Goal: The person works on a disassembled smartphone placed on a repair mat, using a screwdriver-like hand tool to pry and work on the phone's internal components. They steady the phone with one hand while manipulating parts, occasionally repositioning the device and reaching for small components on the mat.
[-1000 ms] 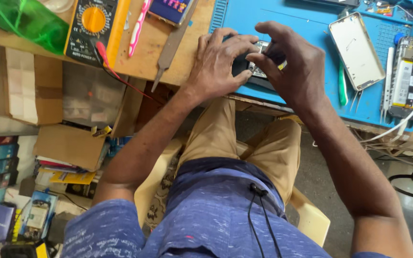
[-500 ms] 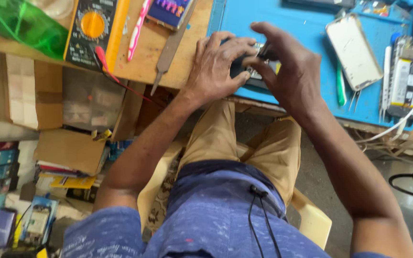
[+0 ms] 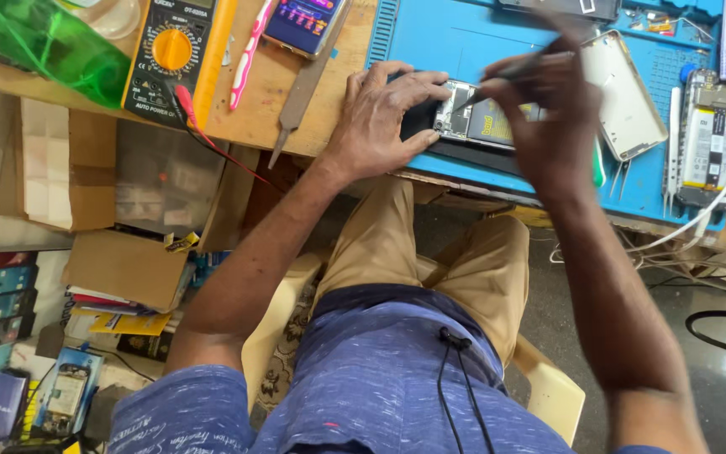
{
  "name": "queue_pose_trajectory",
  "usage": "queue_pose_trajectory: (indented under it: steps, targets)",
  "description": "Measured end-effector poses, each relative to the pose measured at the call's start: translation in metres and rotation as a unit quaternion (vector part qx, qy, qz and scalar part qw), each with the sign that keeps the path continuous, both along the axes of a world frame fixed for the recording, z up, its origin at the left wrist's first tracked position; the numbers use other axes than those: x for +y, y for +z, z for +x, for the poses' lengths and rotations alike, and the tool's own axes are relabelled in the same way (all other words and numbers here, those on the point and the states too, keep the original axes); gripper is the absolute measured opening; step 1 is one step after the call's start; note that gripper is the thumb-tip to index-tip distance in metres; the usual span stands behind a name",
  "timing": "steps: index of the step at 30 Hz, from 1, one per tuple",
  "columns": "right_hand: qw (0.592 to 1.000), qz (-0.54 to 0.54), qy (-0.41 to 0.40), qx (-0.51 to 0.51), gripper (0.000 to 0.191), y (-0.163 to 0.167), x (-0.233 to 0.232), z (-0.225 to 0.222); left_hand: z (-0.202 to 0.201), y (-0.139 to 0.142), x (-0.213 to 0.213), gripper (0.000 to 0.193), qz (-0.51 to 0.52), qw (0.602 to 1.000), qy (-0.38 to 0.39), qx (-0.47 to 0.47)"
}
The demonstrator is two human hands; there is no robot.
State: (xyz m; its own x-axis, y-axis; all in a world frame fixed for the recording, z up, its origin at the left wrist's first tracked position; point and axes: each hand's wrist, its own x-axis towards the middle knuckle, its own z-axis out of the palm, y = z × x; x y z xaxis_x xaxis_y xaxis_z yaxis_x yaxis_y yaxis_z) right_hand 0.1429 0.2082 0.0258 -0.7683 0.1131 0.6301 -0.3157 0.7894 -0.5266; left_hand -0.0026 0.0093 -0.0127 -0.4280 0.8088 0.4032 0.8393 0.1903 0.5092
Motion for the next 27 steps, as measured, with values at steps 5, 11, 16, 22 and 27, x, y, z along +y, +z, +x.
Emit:
queue_pose_trajectory:
  steps: [5,11,16,22,27]
  targets:
    - [0.927,-0.316,-0.131,0.153,0.068,-0.046,0.064,0.060,-0.002,0.001,-0.002,0.069,-0.004,0.999,-0.019,-0.027]
    - [0.868,-0.380,-0.242,0.210,0.076,-0.093,0.108,0.122,-0.002,-0.004,0.001,0.072,-0.004,1.000,0.011,-0.022]
    - [0.872,-0.342,-0.254,0.243,0.082,-0.094,0.123,0.136,-0.003,0.002,0.015,0.068,-0.031,0.999,0.030,-0.020]
    - [0.931,-0.215,-0.236,0.176,0.072,-0.079,0.100,0.127,0.008,0.015,0.012,0.069,-0.052,0.998,0.021,-0.015]
    - [0.931,-0.188,-0.266,0.168,0.073,-0.066,0.089,0.120,0.007,0.019,0.010,0.078,-0.032,0.999,0.004,-0.012]
